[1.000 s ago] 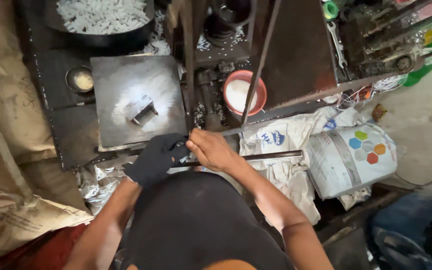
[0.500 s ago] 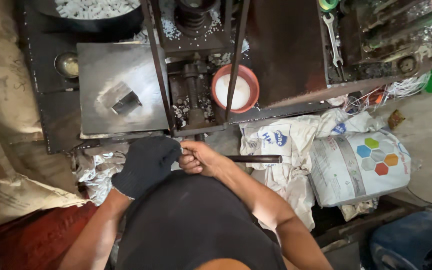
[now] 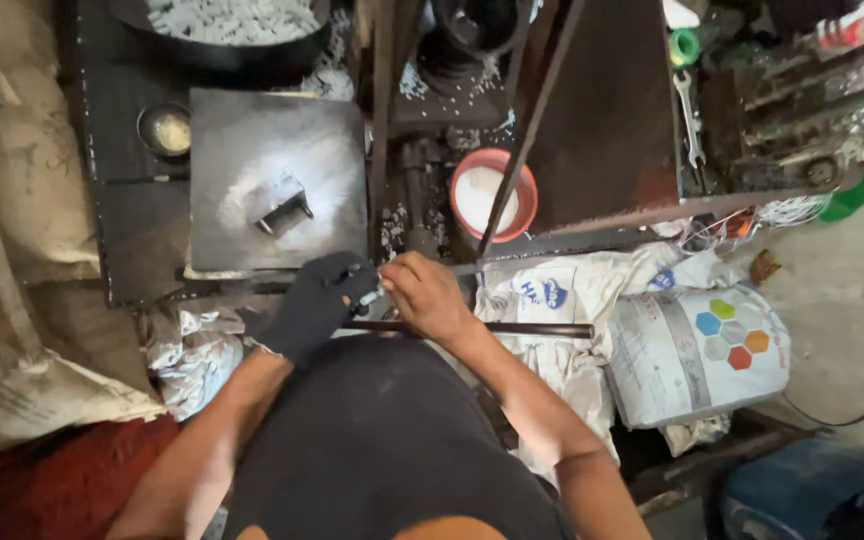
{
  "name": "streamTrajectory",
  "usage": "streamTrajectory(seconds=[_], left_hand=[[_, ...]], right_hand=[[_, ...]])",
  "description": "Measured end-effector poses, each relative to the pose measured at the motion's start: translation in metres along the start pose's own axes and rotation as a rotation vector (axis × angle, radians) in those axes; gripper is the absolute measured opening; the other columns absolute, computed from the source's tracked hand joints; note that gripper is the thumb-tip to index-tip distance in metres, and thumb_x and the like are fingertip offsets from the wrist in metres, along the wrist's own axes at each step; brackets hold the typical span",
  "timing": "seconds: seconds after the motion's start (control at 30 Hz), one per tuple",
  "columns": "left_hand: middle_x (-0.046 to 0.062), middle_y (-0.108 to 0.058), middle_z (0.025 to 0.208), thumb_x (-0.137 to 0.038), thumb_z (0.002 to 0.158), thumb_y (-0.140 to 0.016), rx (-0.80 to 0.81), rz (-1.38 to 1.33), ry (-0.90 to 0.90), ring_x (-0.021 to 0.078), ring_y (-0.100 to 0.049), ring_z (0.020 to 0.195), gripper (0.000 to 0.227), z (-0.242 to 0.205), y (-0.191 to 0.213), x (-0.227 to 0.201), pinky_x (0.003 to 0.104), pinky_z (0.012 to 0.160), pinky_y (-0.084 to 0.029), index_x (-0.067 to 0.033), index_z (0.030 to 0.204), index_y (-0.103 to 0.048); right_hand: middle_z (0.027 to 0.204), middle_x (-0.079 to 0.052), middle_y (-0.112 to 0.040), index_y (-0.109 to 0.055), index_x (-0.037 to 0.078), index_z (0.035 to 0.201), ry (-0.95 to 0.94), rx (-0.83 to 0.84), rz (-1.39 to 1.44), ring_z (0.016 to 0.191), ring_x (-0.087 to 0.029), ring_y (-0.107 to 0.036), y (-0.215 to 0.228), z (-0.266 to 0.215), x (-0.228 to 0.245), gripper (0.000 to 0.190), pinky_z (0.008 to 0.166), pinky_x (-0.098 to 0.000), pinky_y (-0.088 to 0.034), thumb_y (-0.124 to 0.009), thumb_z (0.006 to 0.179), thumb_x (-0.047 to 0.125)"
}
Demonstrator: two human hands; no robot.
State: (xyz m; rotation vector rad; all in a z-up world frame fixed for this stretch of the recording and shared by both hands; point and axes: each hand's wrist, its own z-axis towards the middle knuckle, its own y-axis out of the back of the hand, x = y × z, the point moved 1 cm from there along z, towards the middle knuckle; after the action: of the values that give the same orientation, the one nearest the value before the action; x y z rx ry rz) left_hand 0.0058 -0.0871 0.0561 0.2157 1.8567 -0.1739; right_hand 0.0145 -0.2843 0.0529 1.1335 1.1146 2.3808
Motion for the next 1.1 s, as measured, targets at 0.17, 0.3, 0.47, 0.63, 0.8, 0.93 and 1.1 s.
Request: streamTrajectory(seconds=[0.17,0.3,0.47,0.63,0.8,0.93,1.1], left_hand=[[0.008,-0.065,0.067,-0.03,0.093,-0.07,-0.143,0.276,-0.122,0.0166,-0.064,0.059,0.022,0.002,0.017,0.009,0.034,0.059,-0.049,-0.008,0.093,-0.072],[0.01,-0.069,0.075,-0.033,0.091,-0.072,-0.162,0.464,-0.333,0.0226,-0.067,0.066,0.024,0.009,0.037,0.014,0.037,0.062,-0.05,-0.0096,0.096,-0.073],[0.002,-0.066,0.072,-0.032,0.092,-0.07,0.195,0.103,0.042,0.0115,-0.06,0.064,0.025,0.012,0.071,0.03,0.031,0.059,-0.05,-0.0077,0.092,-0.071],[0.0,-0.066,0.082,-0.028,0.09,-0.074,0.412,-0.048,0.072,0.0076,-0.058,0.075,0.024,0.007,0.101,0.024,0.029,0.063,-0.049,-0.0046,0.094,-0.071],[0.005,-0.068,0.077,-0.031,0.089,-0.073,0.275,0.111,-0.046,0.016,-0.064,0.069,0.024,0.007,0.11,0.011,0.034,0.063,-0.053,-0.0079,0.097,-0.072],[0.013,-0.069,0.075,-0.03,0.091,-0.07,0.002,0.595,-0.344,0.0325,-0.068,0.072,0.02,0.005,0.101,0.006,0.045,0.064,-0.052,-0.011,0.093,-0.07],[0.014,-0.07,0.078,-0.023,0.09,-0.067,-0.156,0.777,-0.437,0.0375,-0.067,0.073,0.012,0.012,0.083,-0.007,0.051,0.065,-0.051,-0.0113,0.088,-0.069]], right_hand=[[0.098,-0.013,-0.062,-0.059,0.007,0.112,-0.112,0.119,0.016,0.088,-0.035,-0.066,-0.01,0.014,0.009,0.014,0.077,-0.0454,-0.052,-0.064,0.103,0.017],[0.095,-0.017,-0.061,-0.06,0.001,0.112,-0.198,0.206,-0.002,0.083,-0.039,-0.065,-0.02,0.028,0.022,0.025,0.072,-0.0475,-0.051,-0.063,0.098,0.022],[0.091,-0.016,-0.063,-0.058,0.003,0.107,-0.279,0.29,0.179,0.084,-0.037,-0.064,-0.033,0.033,0.034,0.024,0.072,-0.0442,-0.05,-0.058,0.107,0.027],[0.075,-0.012,-0.051,-0.056,0.005,0.099,-0.668,0.427,0.621,0.068,-0.023,-0.053,-0.051,0.032,0.039,0.03,0.061,-0.0373,-0.045,-0.053,0.109,0.032],[0.069,-0.014,-0.046,-0.05,0.002,0.089,-0.489,0.289,0.411,0.062,-0.026,-0.049,-0.067,0.042,0.036,0.037,0.06,-0.0401,-0.043,-0.053,0.111,0.032],[0.065,-0.017,-0.051,-0.053,0.003,0.082,-0.52,0.157,0.216,0.059,-0.035,-0.053,-0.08,0.039,0.034,0.04,0.057,-0.044,-0.041,-0.051,0.109,0.033],[0.062,-0.015,-0.058,-0.06,0.009,0.075,-0.493,0.016,-0.073,0.058,-0.036,-0.056,-0.095,0.048,0.019,0.047,0.057,-0.0462,-0.043,-0.049,0.11,0.037]])
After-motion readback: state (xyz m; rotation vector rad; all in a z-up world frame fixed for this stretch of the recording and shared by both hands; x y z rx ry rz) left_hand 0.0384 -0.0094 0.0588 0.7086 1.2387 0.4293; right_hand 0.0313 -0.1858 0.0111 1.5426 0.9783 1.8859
